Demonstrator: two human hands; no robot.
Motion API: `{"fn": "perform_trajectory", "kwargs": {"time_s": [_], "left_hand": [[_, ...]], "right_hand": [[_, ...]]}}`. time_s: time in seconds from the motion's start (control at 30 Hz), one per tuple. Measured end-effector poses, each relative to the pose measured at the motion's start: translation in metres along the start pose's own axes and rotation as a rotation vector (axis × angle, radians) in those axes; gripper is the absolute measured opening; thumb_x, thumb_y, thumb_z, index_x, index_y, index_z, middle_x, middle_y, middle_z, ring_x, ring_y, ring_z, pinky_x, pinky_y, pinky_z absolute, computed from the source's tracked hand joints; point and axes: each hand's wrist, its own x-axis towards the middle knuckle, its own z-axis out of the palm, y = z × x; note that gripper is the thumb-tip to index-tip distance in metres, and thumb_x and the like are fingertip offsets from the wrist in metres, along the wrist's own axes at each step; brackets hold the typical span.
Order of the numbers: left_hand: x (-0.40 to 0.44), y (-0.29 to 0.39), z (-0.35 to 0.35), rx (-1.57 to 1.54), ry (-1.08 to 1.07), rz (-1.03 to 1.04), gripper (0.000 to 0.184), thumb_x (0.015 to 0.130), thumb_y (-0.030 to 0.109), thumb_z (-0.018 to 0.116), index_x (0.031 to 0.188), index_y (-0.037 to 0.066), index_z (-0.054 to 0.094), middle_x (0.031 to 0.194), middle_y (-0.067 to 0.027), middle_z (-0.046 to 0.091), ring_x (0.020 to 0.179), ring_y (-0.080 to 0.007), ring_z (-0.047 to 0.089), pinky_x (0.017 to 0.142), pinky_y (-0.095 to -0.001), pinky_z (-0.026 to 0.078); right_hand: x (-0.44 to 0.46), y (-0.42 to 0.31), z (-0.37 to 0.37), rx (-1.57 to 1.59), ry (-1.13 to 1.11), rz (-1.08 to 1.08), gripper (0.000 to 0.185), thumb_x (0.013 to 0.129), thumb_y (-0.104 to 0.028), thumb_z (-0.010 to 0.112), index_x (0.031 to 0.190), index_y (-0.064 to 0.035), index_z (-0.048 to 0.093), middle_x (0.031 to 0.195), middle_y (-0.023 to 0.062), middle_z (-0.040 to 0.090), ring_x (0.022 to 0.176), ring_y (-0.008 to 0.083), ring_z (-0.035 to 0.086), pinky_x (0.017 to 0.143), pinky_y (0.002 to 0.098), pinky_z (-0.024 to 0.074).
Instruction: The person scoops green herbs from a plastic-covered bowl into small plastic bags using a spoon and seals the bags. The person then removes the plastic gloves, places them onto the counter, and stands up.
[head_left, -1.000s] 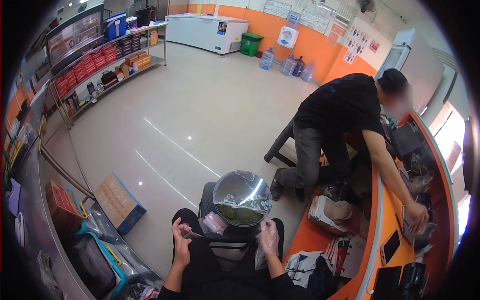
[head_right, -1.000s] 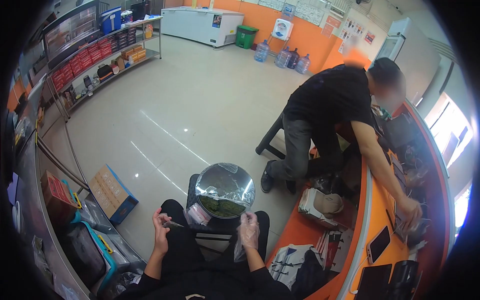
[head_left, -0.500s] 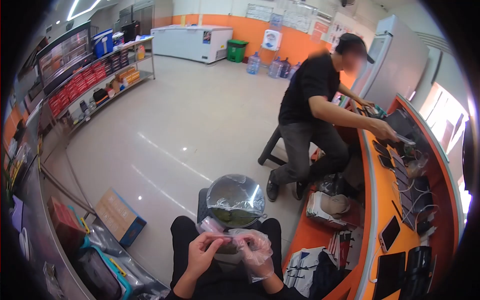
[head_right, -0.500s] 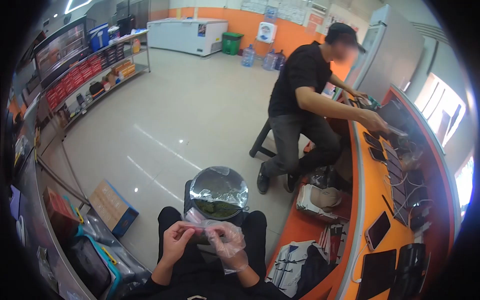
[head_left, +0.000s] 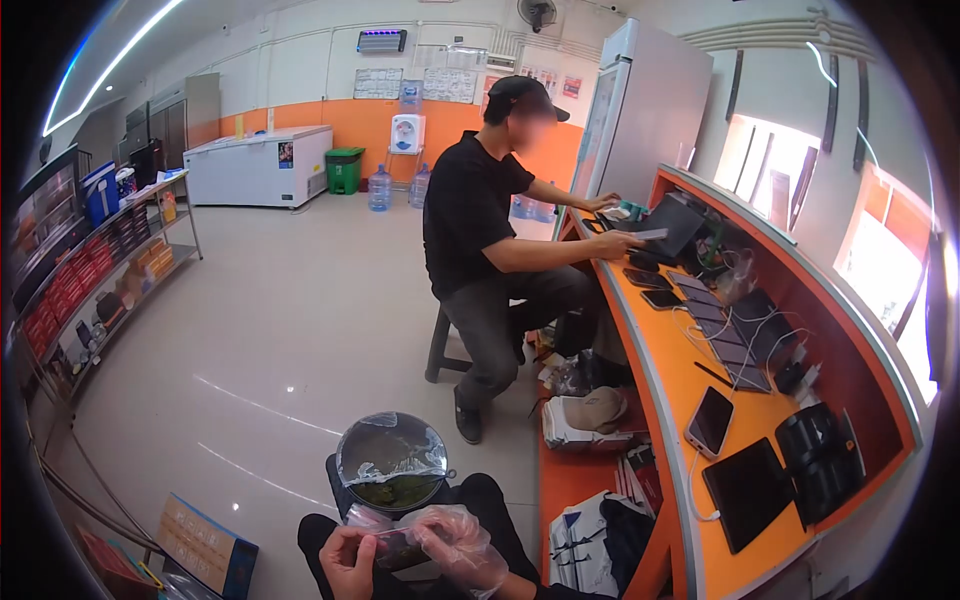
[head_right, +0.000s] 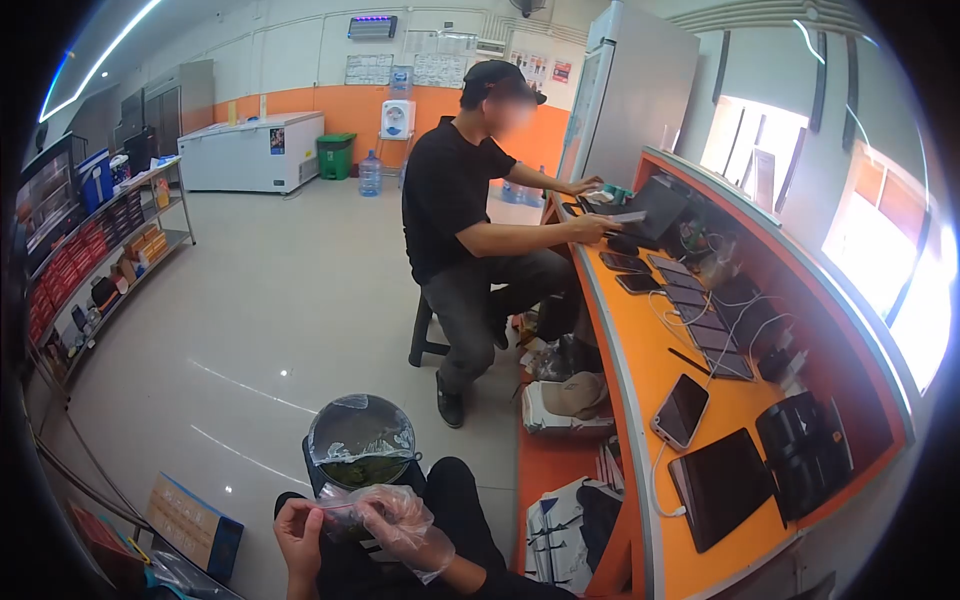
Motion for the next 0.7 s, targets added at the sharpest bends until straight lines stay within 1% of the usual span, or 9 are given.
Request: {"fn": "perform_trajectory", "kwargs": {"time_s": [0.07,0.17,0.23,0.33,0.37,0.47,0.6,0.63,0.7], "left_hand": [[0.000,-0.002,0.000,0.031,0.038,0.035,0.006,0.091,0.006,0.060,0.090,0.001,0.056,0.078,-0.0046,0.061,0.071,-0.0101,0.059,0.069,-0.0232,0.047],[0.001,-0.003,0.002,0.033,0.057,0.094,0.005,0.090,0.006,0.059,0.091,0.002,0.056,0.080,-0.0039,0.060,0.072,-0.0088,0.057,0.069,-0.0226,0.046],[0.002,-0.002,0.004,0.047,0.051,0.103,0.005,0.090,0.006,0.059,0.091,0.002,0.055,0.081,-0.0037,0.059,0.073,-0.0080,0.055,0.069,-0.0223,0.045],[0.007,0.008,0.011,0.065,-0.046,0.090,0.006,0.089,0.006,0.060,0.091,0.001,0.056,0.081,-0.0036,0.059,0.076,-0.0092,0.056,0.072,-0.0228,0.044],[0.010,0.014,0.015,0.107,-0.042,0.119,0.007,0.084,0.004,0.065,0.087,-0.001,0.062,0.079,-0.0053,0.065,0.076,-0.0122,0.061,0.072,-0.0250,0.046],[0.013,0.023,0.020,0.203,-0.075,0.052,0.007,0.083,0.005,0.066,0.083,-0.001,0.063,0.081,-0.0062,0.066,0.081,-0.0130,0.061,0.075,-0.0263,0.047],[0.013,0.016,0.020,0.186,-0.027,0.164,0.006,0.081,0.004,0.065,0.083,0.000,0.063,0.085,-0.0101,0.066,0.083,-0.0166,0.063,0.078,-0.0290,0.047],[0.013,0.014,0.020,0.161,-0.027,0.157,0.005,0.080,0.003,0.065,0.083,0.000,0.063,0.086,-0.0110,0.066,0.084,-0.0175,0.063,0.078,-0.0294,0.047],[0.012,0.016,0.021,0.146,-0.035,0.169,0.005,0.080,0.003,0.064,0.083,0.000,0.062,0.086,-0.0112,0.066,0.084,-0.0175,0.063,0.078,-0.0294,0.047]], "right_hand": [[-0.001,-0.004,0.000,0.069,-0.043,0.060,0.012,0.091,-0.014,0.059,0.095,-0.0036,0.064,0.088,0.0118,0.064,0.080,0.0277,0.060,0.075,0.0348,0.0456],[0.001,-0.011,-0.003,0.083,-0.082,0.046,0.010,0.091,-0.012,0.058,0.094,-0.0036,0.063,0.088,0.0119,0.063,0.080,0.0268,0.060,0.074,0.0347,0.0458],[0.001,-0.015,-0.003,0.060,-0.037,-0.023,0.008,0.091,-0.011,0.058,0.093,-0.0040,0.063,0.088,0.0114,0.064,0.079,0.0260,0.060,0.073,0.0345,0.0461],[0.001,-0.012,-0.005,-0.023,0.025,-0.102,0.005,0.089,-0.008,0.059,0.092,-0.0047,0.062,0.086,0.0105,0.064,0.077,0.0253,0.060,0.071,0.0341,0.0465],[0.001,-0.009,-0.005,-0.055,0.041,-0.123,0.005,0.088,-0.008,0.060,0.091,-0.0048,0.062,0.086,0.0101,0.064,0.077,0.0252,0.060,0.071,0.0339,0.0466],[0.001,-0.006,-0.002,-0.112,0.093,-0.128,0.004,0.086,-0.006,0.060,0.089,-0.0051,0.063,0.082,0.0091,0.064,0.075,0.0245,0.060,0.069,0.0330,0.0465],[0.006,-0.009,-0.006,0.084,-0.053,-0.053,0.003,0.087,-0.006,0.061,0.086,-0.0038,0.062,0.076,0.0063,0.062,0.065,0.0143,0.056,0.061,0.0278,0.0443],[0.005,-0.009,-0.003,0.093,-0.024,-0.049,0.004,0.087,-0.006,0.062,0.087,-0.0029,0.062,0.074,0.0042,0.061,0.064,0.0103,0.054,0.059,0.0258,0.0434],[0.005,-0.021,-0.001,0.115,-0.003,-0.016,0.006,0.086,-0.008,0.062,0.086,-0.0022,0.063,0.079,0.0065,0.062,0.070,0.0147,0.057,0.065,0.0282,0.0450]]}}
